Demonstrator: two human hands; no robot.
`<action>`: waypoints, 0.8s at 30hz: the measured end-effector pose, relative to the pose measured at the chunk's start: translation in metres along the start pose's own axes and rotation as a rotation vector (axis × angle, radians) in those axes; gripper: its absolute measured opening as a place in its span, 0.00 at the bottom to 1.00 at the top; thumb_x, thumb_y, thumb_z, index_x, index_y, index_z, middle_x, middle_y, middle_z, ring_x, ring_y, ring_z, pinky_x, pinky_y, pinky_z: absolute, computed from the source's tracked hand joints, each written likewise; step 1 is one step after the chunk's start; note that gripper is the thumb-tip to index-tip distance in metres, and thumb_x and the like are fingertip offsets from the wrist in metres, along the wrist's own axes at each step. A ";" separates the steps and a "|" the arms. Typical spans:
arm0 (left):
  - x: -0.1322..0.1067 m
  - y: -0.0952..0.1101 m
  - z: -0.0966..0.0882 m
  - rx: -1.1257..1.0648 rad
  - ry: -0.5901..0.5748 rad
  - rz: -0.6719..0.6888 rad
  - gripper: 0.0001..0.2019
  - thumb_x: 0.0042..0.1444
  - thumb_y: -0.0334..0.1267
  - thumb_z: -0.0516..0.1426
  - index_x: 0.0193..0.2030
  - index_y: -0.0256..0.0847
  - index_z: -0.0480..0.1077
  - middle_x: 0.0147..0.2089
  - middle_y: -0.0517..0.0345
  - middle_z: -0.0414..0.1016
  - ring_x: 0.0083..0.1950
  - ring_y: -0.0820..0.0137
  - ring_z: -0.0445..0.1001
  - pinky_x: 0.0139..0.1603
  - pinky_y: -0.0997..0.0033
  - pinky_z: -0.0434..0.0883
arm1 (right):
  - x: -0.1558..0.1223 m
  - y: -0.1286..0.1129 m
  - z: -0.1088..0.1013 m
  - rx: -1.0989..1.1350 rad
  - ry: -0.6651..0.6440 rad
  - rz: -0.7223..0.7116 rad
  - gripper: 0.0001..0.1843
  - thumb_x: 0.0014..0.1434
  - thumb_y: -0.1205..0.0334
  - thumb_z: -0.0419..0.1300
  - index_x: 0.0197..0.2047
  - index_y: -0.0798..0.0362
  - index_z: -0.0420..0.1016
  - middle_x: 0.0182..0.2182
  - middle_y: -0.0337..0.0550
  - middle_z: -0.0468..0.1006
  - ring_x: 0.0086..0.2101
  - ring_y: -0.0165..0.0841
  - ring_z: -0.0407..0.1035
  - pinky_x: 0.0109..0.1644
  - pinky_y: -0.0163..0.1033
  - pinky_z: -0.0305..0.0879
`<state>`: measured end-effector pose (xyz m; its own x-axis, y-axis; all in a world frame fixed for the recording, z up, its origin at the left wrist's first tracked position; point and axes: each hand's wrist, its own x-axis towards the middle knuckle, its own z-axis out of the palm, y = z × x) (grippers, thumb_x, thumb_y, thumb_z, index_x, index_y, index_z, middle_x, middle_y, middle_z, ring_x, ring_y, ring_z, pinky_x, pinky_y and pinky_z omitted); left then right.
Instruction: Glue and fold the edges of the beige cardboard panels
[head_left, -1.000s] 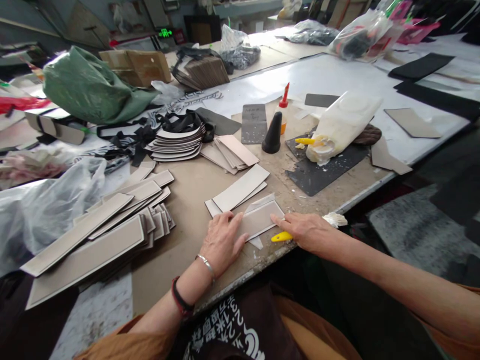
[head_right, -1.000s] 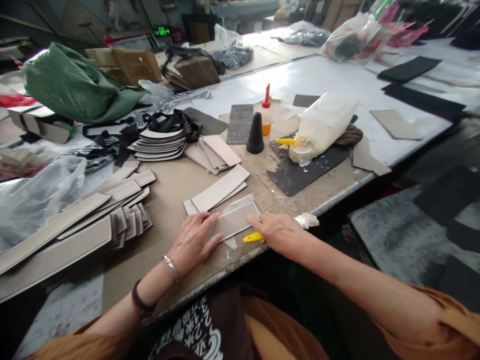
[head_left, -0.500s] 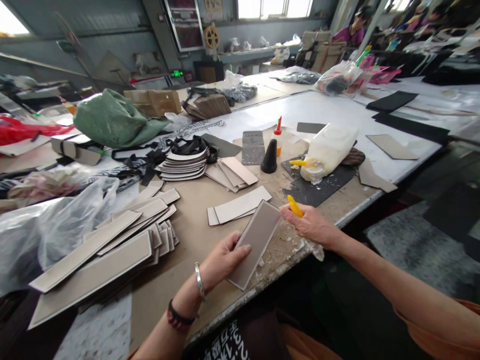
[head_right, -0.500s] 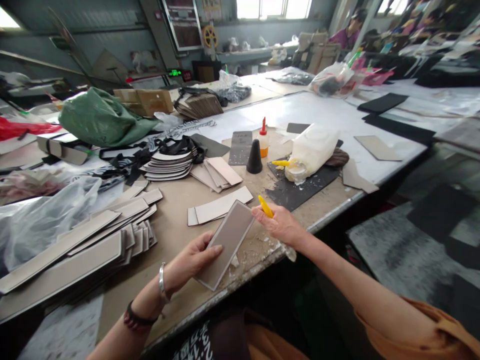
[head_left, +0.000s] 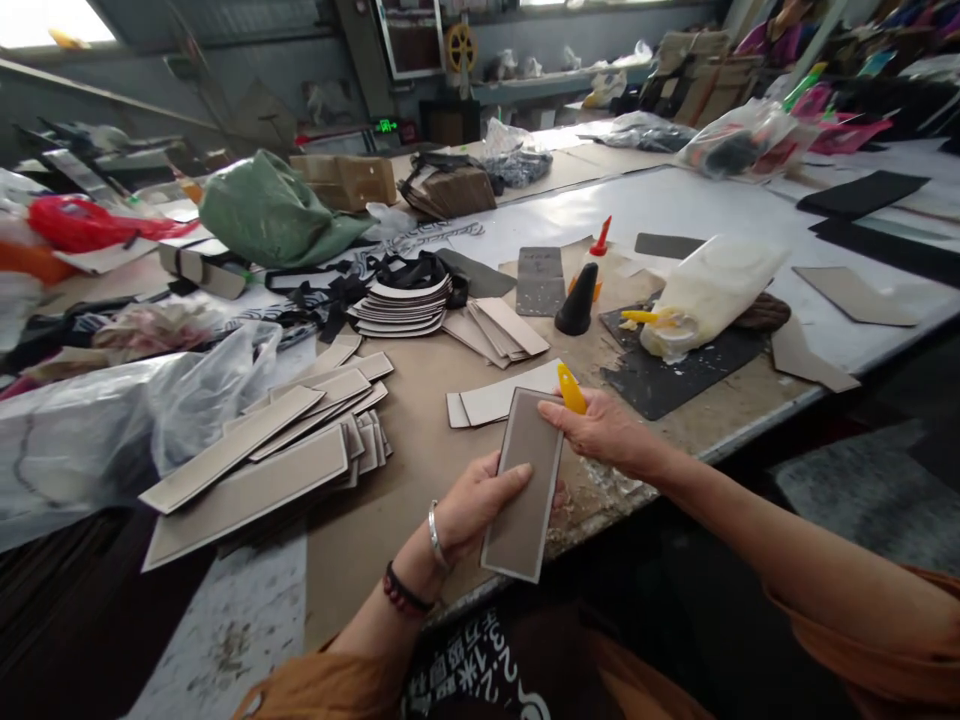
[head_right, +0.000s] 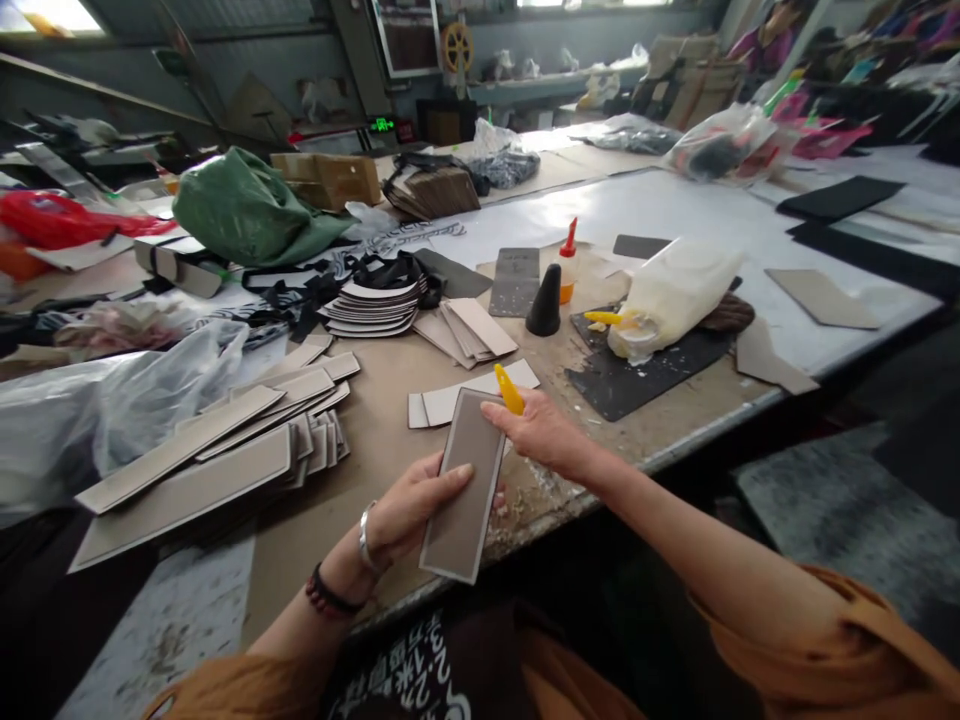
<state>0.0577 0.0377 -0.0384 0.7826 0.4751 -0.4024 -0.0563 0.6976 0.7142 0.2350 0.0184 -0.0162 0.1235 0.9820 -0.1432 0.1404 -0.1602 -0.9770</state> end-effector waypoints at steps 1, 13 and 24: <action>0.001 0.000 -0.001 -0.010 0.022 0.026 0.20 0.45 0.43 0.64 0.42 0.35 0.66 0.33 0.50 0.77 0.33 0.66 0.77 0.33 0.72 0.73 | 0.003 0.000 0.003 0.005 0.017 -0.004 0.21 0.50 0.43 0.59 0.31 0.55 0.66 0.17 0.30 0.58 0.15 0.21 0.47 0.16 0.30 0.44; 0.012 0.010 -0.013 -0.175 0.261 0.327 0.17 0.43 0.41 0.64 0.37 0.34 0.70 0.31 0.51 0.78 0.33 0.65 0.77 0.37 0.65 0.75 | -0.016 0.009 0.028 -0.176 -0.142 0.104 0.28 0.53 0.35 0.50 0.29 0.55 0.65 0.15 0.29 0.54 0.15 0.23 0.47 0.16 0.31 0.44; 0.012 0.017 -0.005 -0.298 0.423 0.452 0.11 0.50 0.37 0.60 0.40 0.35 0.67 0.31 0.54 0.77 0.32 0.67 0.77 0.36 0.67 0.74 | -0.029 0.016 0.056 -0.154 -0.343 0.306 0.20 0.53 0.44 0.54 0.23 0.53 0.62 0.13 0.31 0.60 0.13 0.23 0.49 0.17 0.32 0.46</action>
<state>0.0632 0.0581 -0.0345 0.3356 0.8808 -0.3339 -0.5359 0.4701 0.7013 0.1789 -0.0074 -0.0359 -0.1452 0.8597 -0.4897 0.2952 -0.4348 -0.8508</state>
